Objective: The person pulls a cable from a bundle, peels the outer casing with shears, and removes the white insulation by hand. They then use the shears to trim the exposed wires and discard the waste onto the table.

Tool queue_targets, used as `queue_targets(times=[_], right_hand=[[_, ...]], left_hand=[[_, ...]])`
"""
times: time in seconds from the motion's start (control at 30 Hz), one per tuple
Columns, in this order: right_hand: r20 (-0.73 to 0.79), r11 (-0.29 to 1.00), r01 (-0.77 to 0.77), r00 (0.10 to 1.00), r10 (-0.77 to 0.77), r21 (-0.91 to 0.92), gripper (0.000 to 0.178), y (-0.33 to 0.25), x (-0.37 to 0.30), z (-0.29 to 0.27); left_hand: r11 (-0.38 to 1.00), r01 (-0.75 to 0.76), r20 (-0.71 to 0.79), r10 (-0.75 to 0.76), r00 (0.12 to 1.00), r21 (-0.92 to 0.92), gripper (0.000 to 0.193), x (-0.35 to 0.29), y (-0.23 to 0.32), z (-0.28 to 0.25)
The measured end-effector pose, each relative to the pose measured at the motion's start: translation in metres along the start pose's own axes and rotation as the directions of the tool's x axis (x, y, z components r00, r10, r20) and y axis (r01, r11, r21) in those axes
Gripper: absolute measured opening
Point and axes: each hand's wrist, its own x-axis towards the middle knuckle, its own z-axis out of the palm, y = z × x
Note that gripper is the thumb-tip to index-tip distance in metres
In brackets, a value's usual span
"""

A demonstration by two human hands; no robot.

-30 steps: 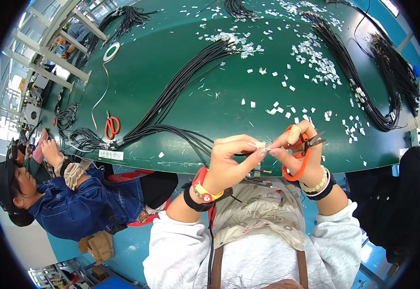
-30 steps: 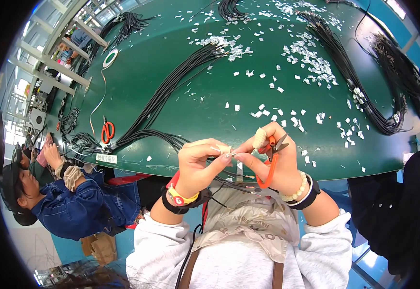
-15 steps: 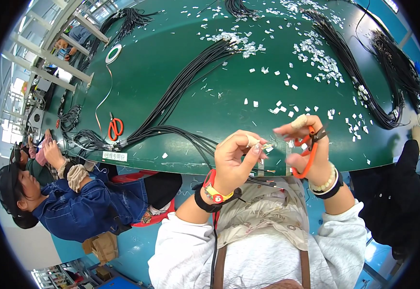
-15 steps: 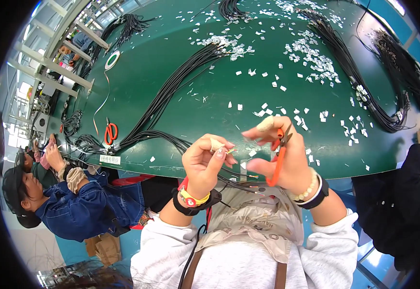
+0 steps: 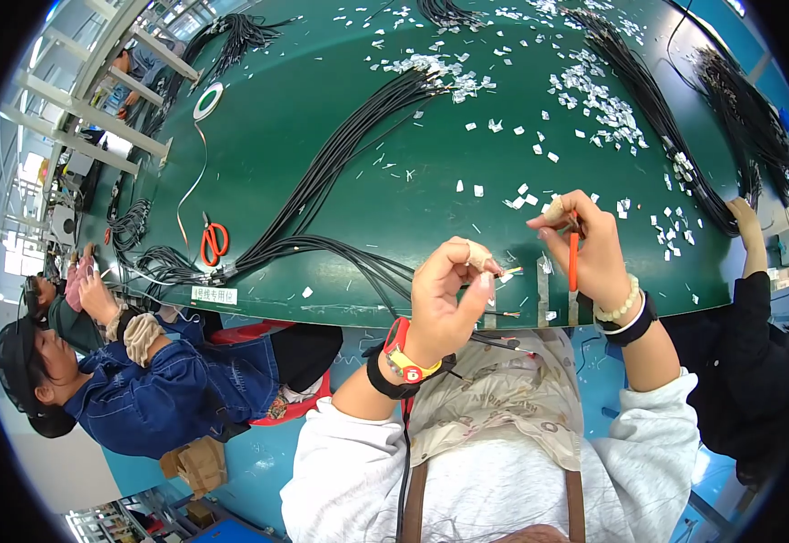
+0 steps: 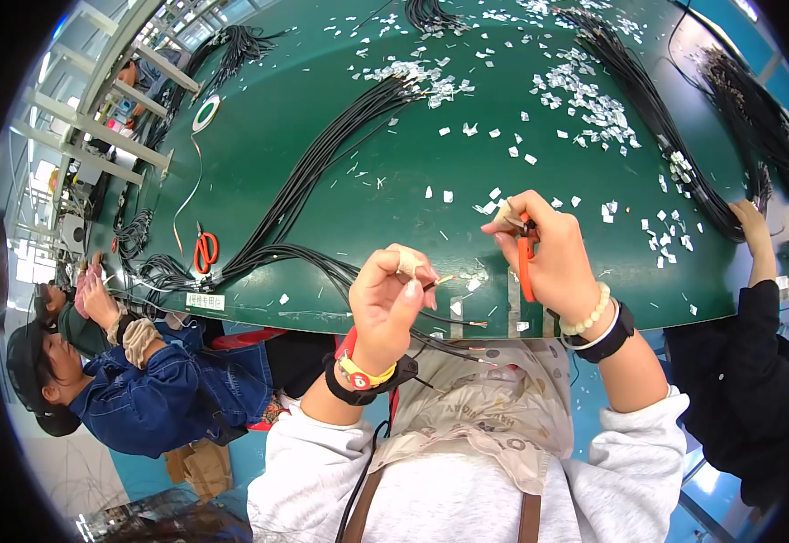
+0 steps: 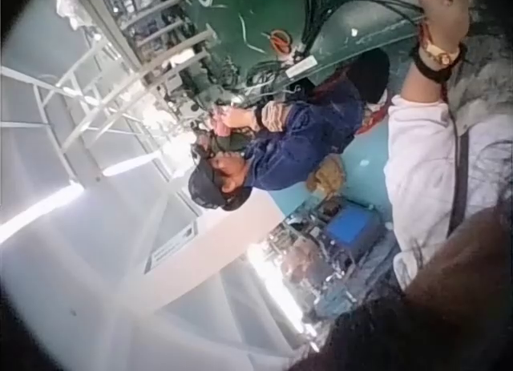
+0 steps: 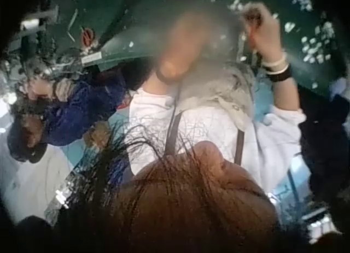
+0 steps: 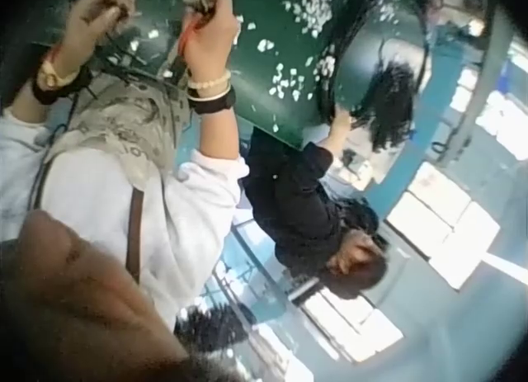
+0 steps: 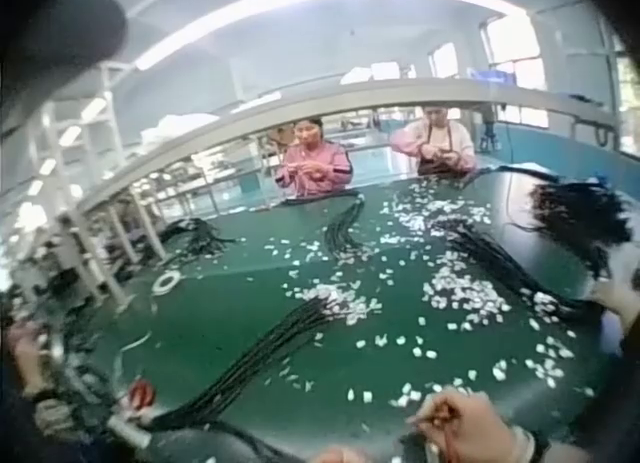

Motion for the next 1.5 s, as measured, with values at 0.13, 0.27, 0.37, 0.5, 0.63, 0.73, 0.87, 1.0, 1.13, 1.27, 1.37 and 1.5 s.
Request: queue_targets(times=[0.13,0.27,0.37,0.5,0.63,0.73,0.87,1.0,1.13,1.27,1.37,1.5], right_hand=[[0.007,0.997,-0.073,0.997,0.073,0.02,0.023,-0.002,-0.008,-0.001],[0.151,0.945,-0.303,0.947,0.283,0.128,0.025,-0.024,-0.024,0.001],[0.258,0.935,-0.284,0.939,0.228,0.21,0.028,-0.029,-0.04,0.002],[0.46,0.933,-0.264,0.879,0.127,0.246,0.03,-0.045,-0.05,0.009],[0.598,0.938,-0.238,0.801,0.042,0.252,0.029,-0.049,-0.046,0.024],[0.631,0.923,-0.258,0.776,0.021,0.287,0.029,-0.052,-0.042,0.028],[0.668,0.867,-0.356,0.743,0.037,0.347,0.031,-0.052,-0.036,0.027],[0.739,0.799,-0.484,0.669,0.076,0.357,0.037,-0.053,-0.032,0.023],[0.775,0.732,-0.577,0.623,0.108,0.362,0.045,-0.054,-0.033,0.023],[0.766,0.724,-0.588,0.63,0.13,0.36,0.05,-0.058,-0.036,0.023],[0.754,0.74,-0.587,0.635,0.169,0.328,0.051,-0.063,-0.034,0.025],[0.775,0.691,-0.655,0.593,0.22,0.306,0.059,-0.064,-0.03,0.028]], left_hand=[[0.94,-0.083,0.076,0.061,0.995,0.331,0.011,0.0,0.012,0.001],[0.891,-0.178,0.135,0.133,0.982,0.417,0.011,-0.002,0.008,-0.005],[0.983,-0.042,0.032,0.036,0.999,0.181,0.005,-0.003,0.005,-0.009],[0.995,-0.001,-0.046,0.005,0.999,0.105,0.007,-0.004,0.006,-0.01],[0.997,-0.004,-0.03,0.007,1.0,0.075,0.003,-0.004,0.008,-0.016],[0.996,-0.023,-0.011,0.024,1.0,0.083,0.002,-0.005,0.001,-0.018],[0.992,-0.07,-0.036,0.074,0.997,0.105,0.004,-0.007,-0.005,-0.015],[0.967,-0.092,0.005,0.094,0.996,0.239,0.006,-0.008,-0.002,-0.016],[0.957,-0.1,0.005,0.103,0.995,0.272,0.008,-0.012,-0.005,-0.016],[0.963,-0.12,-0.032,0.131,0.991,0.241,0.009,-0.014,-0.009,-0.015],[0.964,-0.12,-0.046,0.135,0.99,0.238,0.009,-0.015,-0.011,-0.016],[0.945,-0.126,-0.013,0.136,0.991,0.303,0.009,-0.019,-0.01,-0.019]])
